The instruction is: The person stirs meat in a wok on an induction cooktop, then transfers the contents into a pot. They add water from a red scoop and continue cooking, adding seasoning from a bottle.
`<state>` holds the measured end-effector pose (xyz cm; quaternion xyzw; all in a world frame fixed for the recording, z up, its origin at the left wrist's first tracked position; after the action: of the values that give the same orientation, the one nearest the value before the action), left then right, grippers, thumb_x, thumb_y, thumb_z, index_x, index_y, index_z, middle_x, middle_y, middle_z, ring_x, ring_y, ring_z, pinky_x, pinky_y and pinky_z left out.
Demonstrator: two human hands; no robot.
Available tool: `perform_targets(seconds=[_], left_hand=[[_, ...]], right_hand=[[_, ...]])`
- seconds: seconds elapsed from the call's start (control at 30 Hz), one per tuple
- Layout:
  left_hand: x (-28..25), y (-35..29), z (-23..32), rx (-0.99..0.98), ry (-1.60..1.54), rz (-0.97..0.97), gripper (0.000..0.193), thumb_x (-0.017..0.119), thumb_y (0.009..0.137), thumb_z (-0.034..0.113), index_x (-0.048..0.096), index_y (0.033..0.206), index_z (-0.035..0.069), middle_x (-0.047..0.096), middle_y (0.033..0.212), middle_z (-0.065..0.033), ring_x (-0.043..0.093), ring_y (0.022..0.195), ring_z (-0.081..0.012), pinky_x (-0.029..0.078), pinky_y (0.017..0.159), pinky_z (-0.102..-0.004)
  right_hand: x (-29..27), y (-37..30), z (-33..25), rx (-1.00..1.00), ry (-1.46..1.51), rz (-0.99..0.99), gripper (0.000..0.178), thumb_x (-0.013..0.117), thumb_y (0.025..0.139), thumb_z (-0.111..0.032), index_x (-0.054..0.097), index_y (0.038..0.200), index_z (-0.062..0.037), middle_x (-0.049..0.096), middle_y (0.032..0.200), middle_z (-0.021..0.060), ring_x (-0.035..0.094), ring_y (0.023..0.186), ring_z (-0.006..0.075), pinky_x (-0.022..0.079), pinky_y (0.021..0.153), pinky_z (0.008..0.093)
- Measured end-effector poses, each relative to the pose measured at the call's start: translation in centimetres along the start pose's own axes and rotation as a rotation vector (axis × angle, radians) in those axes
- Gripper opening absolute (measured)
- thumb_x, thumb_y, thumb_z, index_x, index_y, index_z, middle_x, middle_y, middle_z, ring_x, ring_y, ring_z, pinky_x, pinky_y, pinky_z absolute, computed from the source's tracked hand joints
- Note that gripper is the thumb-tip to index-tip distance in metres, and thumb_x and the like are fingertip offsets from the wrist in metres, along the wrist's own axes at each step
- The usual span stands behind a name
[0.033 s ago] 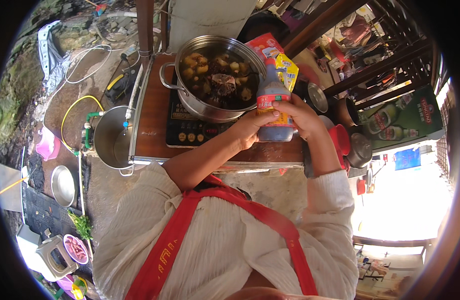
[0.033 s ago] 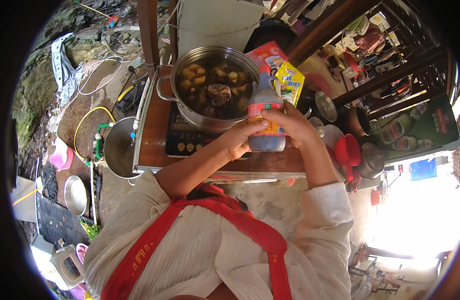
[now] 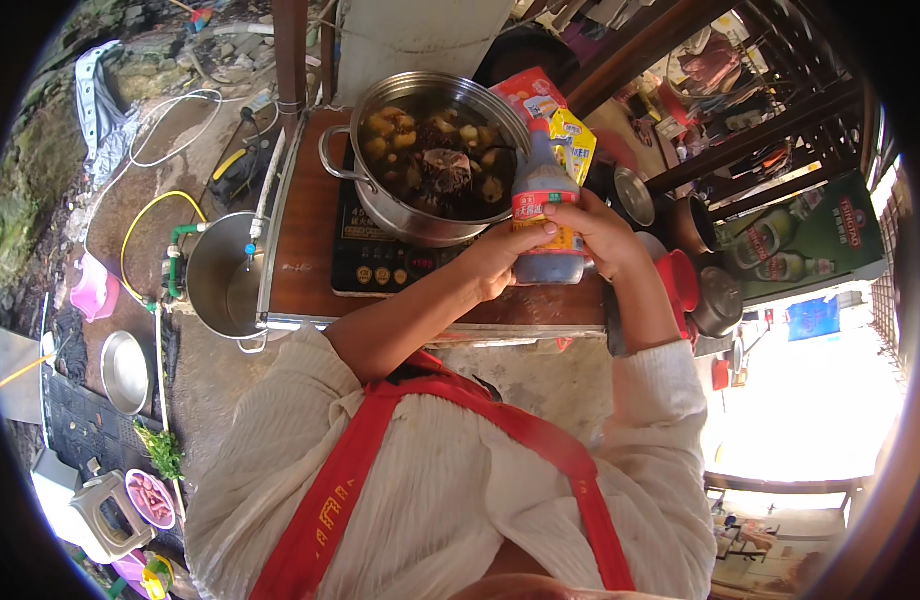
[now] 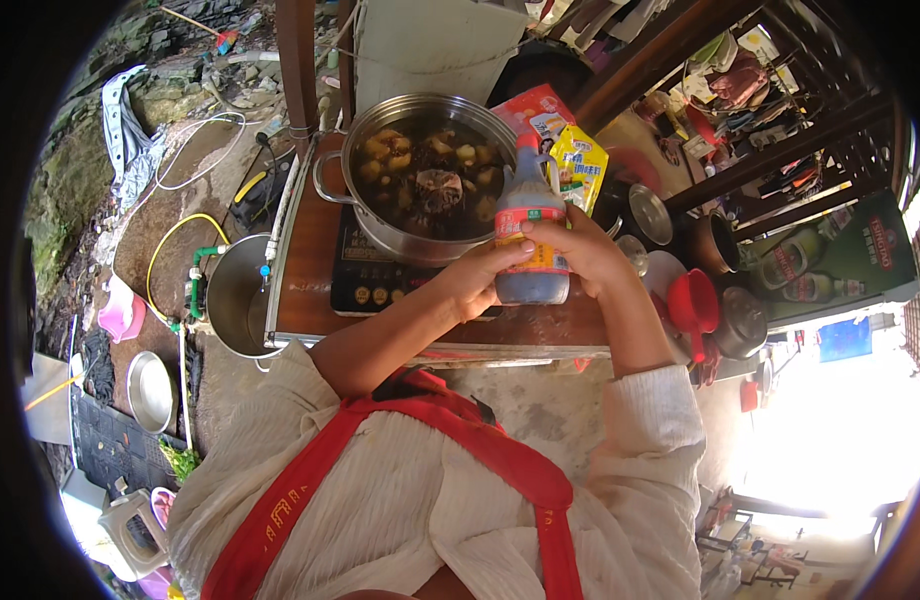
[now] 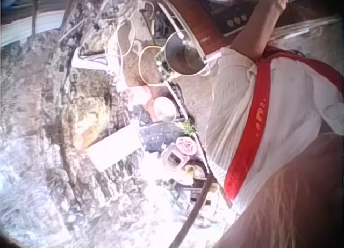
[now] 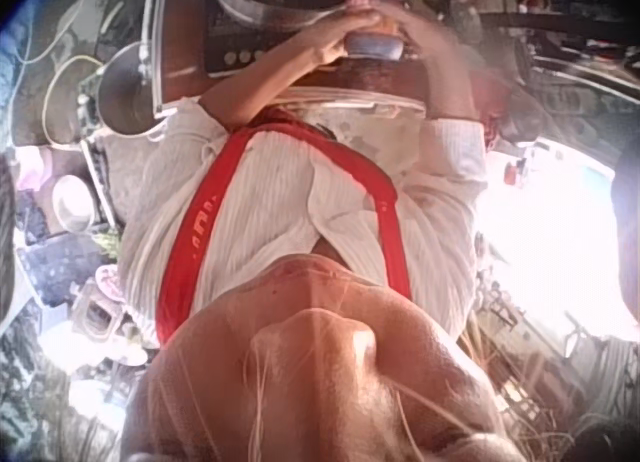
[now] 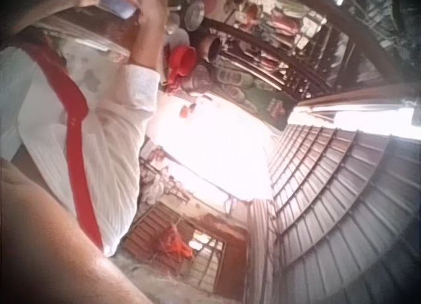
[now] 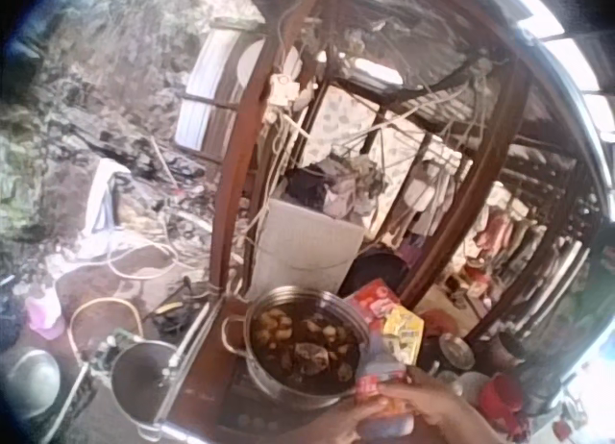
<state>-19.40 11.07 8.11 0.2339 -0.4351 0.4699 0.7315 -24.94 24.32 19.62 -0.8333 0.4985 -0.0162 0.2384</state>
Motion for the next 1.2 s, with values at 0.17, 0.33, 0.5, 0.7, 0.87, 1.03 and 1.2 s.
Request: perform_targets(seconds=[0.17,0.33,0.5,0.7,0.87,1.03,1.2], left_hand=[[-0.2,-1.4,0.9,0.067,0.078,-0.134,0.062,0.078,0.096,0.031,0.051,0.148,0.01,0.064,0.138,-0.0072,0.062,0.127,-0.0194,0.052,0.106,-0.0414],[-0.2,-3.1,1.1,0.184,0.278,-0.177,0.074,0.084,0.087,0.022,0.046,0.149,0.007,0.062,0.136,-0.0089,0.061,0.125,-0.0185,0.05,0.107,-0.0401],[-0.6,-7.9,-1.2,0.263,0.798,0.077,0.083,0.094,0.062,0.027,0.058,0.132,0.0,0.068,0.118,-0.0151,0.067,0.109,-0.0253,0.052,0.099,-0.0394],[-1.8,-12.9,-6.4,0.293,1.181,0.015,0.102,0.097,0.061,0.035,0.05,0.144,0.0,0.06,0.136,-0.0214,0.058,0.127,-0.0408,0.047,0.108,-0.0468],[-6.2,-18.8,-13.9,0.365,1.39,0.156,0.115,0.097,0.069,0.037,0.034,0.158,-0.001,0.041,0.156,-0.026,0.049,0.138,-0.0445,0.04,0.117,-0.049],[-13.4,-30.9,-19.6,-0.039,1.115,0.601,0.11,0.091,0.081,0.037,0.028,0.161,-0.003,0.044,0.157,-0.0291,0.052,0.14,-0.0398,0.045,0.115,-0.0455],[-17.9,-44.0,-23.4,-0.493,1.058,0.929,0.081,0.081,0.091,0.035,0.043,0.154,0.002,0.062,0.136,-0.0239,0.064,0.125,-0.033,0.052,0.103,-0.0425]], right_hand=[[0.4,-0.2,1.4,-0.032,0.061,-0.006,0.09,0.088,0.084,-0.034,0.042,0.153,0.001,0.062,0.137,0.016,0.061,0.126,0.0261,0.05,0.106,0.0419],[1.9,-3.3,2.7,-0.195,0.149,0.027,0.089,0.086,0.088,-0.025,0.036,0.157,-0.0006,0.06,0.139,0.0138,0.06,0.127,0.0249,0.05,0.108,0.0413],[1.0,-8.6,4.7,-0.283,0.054,0.289,0.058,0.081,0.095,-0.023,0.054,0.141,-0.0018,0.067,0.124,0.0057,0.065,0.109,0.0148,0.055,0.086,0.028],[1.3,-15.3,10.6,-0.04,-0.074,0.206,0.023,0.078,0.097,-0.022,0.072,0.107,-0.001,0.073,0.099,0.0004,0.066,0.09,0.0087,0.055,0.071,0.0245],[4.1,-16.3,20.4,-0.162,-0.189,0.084,0.028,0.078,0.093,-0.016,0.073,0.115,0.0006,0.075,0.102,0.0078,0.07,0.092,0.0182,0.057,0.081,0.0346],[9.4,-12.2,35.1,0.101,-0.416,-0.002,0.033,0.082,0.091,-0.023,0.075,0.112,0.0012,0.077,0.102,0.0114,0.07,0.096,0.0163,0.055,0.083,0.0343],[17.4,-4.6,48.1,0.412,-0.135,-0.042,0.031,0.08,0.093,-0.026,0.074,0.108,0.0009,0.073,0.1,0.0096,0.07,0.092,0.0199,0.059,0.08,0.0358]])
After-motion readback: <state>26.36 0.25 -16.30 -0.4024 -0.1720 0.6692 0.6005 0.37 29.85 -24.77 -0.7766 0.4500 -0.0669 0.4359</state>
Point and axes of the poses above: each hand's wrist, its own y-axis towards the middle knuckle, its own x-axis out of the palm, z = x × y, the point moved 2 cm from there along y, towards the middle knuckle
